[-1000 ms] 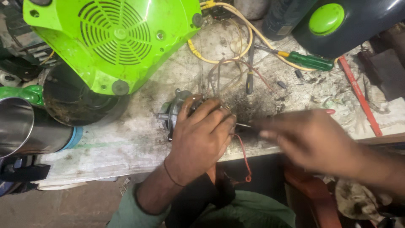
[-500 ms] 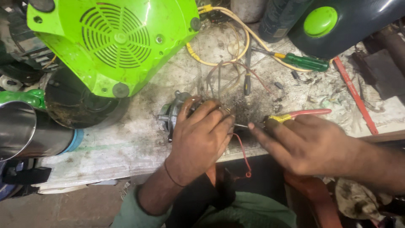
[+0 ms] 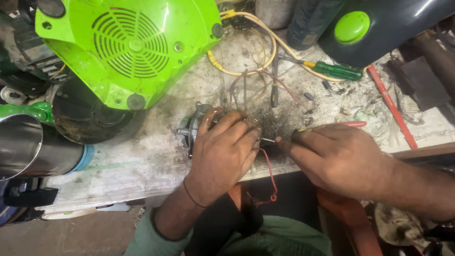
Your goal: The person works on an electric motor at a cluttered workbench, holding the motor housing and armature and fitting the armature into the housing by hand. They use a screwdriver on the motor, adjust copper windings and wires, and tap the assembly with a hammer before handling the reassembled motor.
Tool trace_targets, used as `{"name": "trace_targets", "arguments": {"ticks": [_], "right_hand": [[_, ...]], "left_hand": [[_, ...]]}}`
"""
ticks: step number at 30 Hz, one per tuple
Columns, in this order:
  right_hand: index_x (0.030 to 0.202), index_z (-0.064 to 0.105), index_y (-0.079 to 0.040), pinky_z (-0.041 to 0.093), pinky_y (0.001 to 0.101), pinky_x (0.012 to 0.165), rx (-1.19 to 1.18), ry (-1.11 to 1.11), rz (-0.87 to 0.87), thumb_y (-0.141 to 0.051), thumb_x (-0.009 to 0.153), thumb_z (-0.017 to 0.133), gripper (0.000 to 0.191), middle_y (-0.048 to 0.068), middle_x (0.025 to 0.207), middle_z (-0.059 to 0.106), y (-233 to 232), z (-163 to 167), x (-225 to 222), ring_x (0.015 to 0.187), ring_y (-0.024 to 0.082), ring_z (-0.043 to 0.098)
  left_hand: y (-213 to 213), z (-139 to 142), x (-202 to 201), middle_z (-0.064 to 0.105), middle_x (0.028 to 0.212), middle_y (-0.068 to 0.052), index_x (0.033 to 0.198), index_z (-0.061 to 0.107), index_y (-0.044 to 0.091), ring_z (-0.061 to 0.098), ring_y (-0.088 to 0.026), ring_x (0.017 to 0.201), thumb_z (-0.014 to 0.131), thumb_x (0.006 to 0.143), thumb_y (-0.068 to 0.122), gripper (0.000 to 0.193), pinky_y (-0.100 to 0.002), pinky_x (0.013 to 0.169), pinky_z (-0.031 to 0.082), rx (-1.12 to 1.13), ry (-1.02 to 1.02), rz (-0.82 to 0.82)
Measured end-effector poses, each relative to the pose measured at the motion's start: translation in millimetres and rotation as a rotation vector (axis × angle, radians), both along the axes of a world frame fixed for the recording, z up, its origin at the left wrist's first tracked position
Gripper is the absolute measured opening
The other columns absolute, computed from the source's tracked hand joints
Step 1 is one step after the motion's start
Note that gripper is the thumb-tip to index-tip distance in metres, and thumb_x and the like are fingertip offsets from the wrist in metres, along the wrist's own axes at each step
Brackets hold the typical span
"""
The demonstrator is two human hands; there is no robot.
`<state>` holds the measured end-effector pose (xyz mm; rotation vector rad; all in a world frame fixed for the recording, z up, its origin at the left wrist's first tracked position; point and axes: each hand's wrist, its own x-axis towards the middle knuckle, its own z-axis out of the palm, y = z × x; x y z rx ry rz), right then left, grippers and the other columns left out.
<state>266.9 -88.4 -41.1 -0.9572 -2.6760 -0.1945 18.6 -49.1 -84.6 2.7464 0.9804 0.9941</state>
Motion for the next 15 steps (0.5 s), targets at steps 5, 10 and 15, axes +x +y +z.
{"name": "trace_targets", "arguments": {"ticks": [5,10,15], "right_hand": [[0.13,0.073,-0.005,0.052,0.0349,0.051,-0.166,-0.006,-0.08,-0.015,0.085,0.072,0.046,0.007,0.087,0.073,2.4,-7.9,6.9,0.062,0.018,0.065],[0.122,0.075,-0.009,0.062,0.0305,0.058,-1.04,0.457,-0.439,-0.027,0.097,0.068,0.031,0.006,0.085,0.079,18.6,-14.2,6.6,0.066,0.014,0.075],[0.115,0.073,-0.008,0.061,0.0265,0.06,-0.905,0.219,-0.473,-0.029,0.094,0.068,0.031,0.006,0.092,0.075,17.6,-6.7,-1.4,0.07,0.011,0.074]], "left_hand": [[0.4,-0.6,-0.3,0.07,0.115,-0.006,0.11,0.076,0.006,0.06,-0.025,0.125,0.08,0.084,0.021,0.031,-0.053,0.115,0.037,0.012,-0.019,-0.005],[-0.6,-0.1,0.1,0.071,0.116,-0.007,0.11,0.076,0.005,0.06,-0.026,0.125,0.08,0.082,0.02,0.032,-0.053,0.113,0.037,0.031,-0.03,-0.002],[-0.8,-0.1,-0.2,0.07,0.112,-0.006,0.11,0.076,0.006,0.06,-0.026,0.124,0.08,0.081,0.021,0.032,-0.054,0.114,0.037,0.022,-0.021,0.015]]}}
